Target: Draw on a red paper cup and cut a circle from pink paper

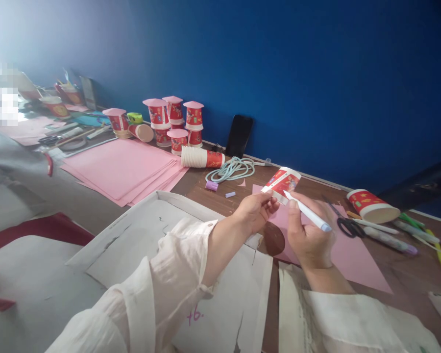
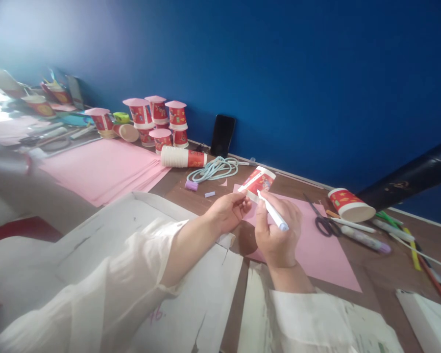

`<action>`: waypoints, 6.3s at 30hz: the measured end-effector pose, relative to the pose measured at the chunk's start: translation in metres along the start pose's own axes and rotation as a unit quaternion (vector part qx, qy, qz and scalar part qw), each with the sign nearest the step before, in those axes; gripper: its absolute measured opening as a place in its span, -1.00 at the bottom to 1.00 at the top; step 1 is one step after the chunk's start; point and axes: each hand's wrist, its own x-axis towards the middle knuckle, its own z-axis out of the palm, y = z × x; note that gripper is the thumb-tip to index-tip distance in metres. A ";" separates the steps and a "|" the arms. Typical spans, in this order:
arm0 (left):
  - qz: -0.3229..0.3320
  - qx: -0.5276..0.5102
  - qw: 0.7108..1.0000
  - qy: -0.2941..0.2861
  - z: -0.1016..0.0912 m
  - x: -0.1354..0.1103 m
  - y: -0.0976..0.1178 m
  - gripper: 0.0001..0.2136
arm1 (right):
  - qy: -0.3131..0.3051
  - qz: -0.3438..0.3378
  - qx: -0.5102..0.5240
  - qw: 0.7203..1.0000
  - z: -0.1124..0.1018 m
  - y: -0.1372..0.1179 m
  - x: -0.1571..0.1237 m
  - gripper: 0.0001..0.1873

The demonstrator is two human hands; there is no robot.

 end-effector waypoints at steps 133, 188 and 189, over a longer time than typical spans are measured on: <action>0.017 0.024 0.999 -0.018 -0.002 0.001 -0.004 -0.92 | 0.025 0.020 -0.024 0.999 0.000 0.001 0.001 -0.78; 0.010 0.024 1.000 -0.017 0.003 -0.004 0.000 -0.85 | 0.007 0.025 -0.020 0.999 -0.001 0.004 -0.001 -0.78; 0.011 0.024 0.999 -0.019 0.002 -0.004 0.000 -0.85 | 0.009 0.025 -0.021 0.999 -0.001 0.003 -0.001 -0.78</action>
